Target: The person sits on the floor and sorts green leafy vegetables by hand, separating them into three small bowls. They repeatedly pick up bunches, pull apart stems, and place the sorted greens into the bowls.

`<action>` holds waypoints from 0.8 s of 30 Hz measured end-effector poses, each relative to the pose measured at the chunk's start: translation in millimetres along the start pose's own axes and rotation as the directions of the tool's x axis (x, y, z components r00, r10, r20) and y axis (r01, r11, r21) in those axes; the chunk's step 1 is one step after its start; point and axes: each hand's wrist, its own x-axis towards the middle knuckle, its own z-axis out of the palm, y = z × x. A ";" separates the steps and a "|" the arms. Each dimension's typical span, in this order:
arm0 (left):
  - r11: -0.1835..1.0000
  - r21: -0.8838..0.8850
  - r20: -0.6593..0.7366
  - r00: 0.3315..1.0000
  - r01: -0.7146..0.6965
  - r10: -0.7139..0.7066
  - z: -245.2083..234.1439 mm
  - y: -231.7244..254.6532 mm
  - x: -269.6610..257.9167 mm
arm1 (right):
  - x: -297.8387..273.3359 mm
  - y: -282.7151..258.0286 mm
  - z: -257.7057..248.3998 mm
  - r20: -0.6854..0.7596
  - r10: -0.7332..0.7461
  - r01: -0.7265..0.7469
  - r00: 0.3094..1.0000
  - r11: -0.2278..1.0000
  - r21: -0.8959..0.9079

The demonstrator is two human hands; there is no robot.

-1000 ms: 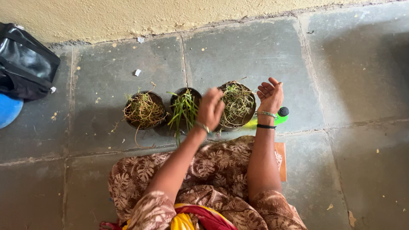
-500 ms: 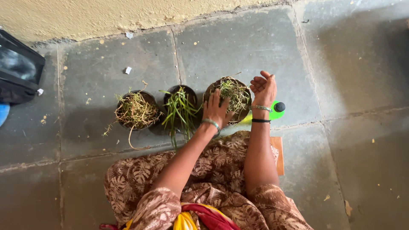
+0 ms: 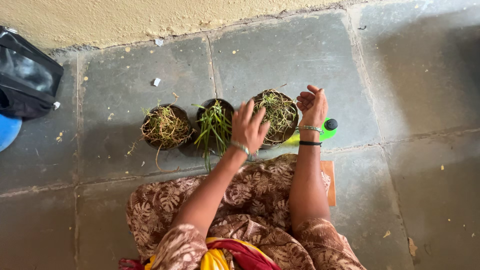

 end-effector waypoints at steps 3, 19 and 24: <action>0.997 0.031 0.100 0.992 0.071 -0.074 14.8 -10.2 56.8 | 0.0 -3.6 1.6 -0.027 -0.006 0.006 1.000 1.000 -0.010; 0.968 0.211 0.493 0.870 -0.134 0.013 51.2 47.0 33.9 | 4.7 -3.5 3.2 -0.061 -0.023 0.024 0.998 1.000 0.017; 0.982 0.062 0.005 0.984 -0.179 0.179 51.8 16.5 -0.5 | 6.7 -6.4 -4.7 -0.054 -0.025 0.026 0.998 1.000 0.015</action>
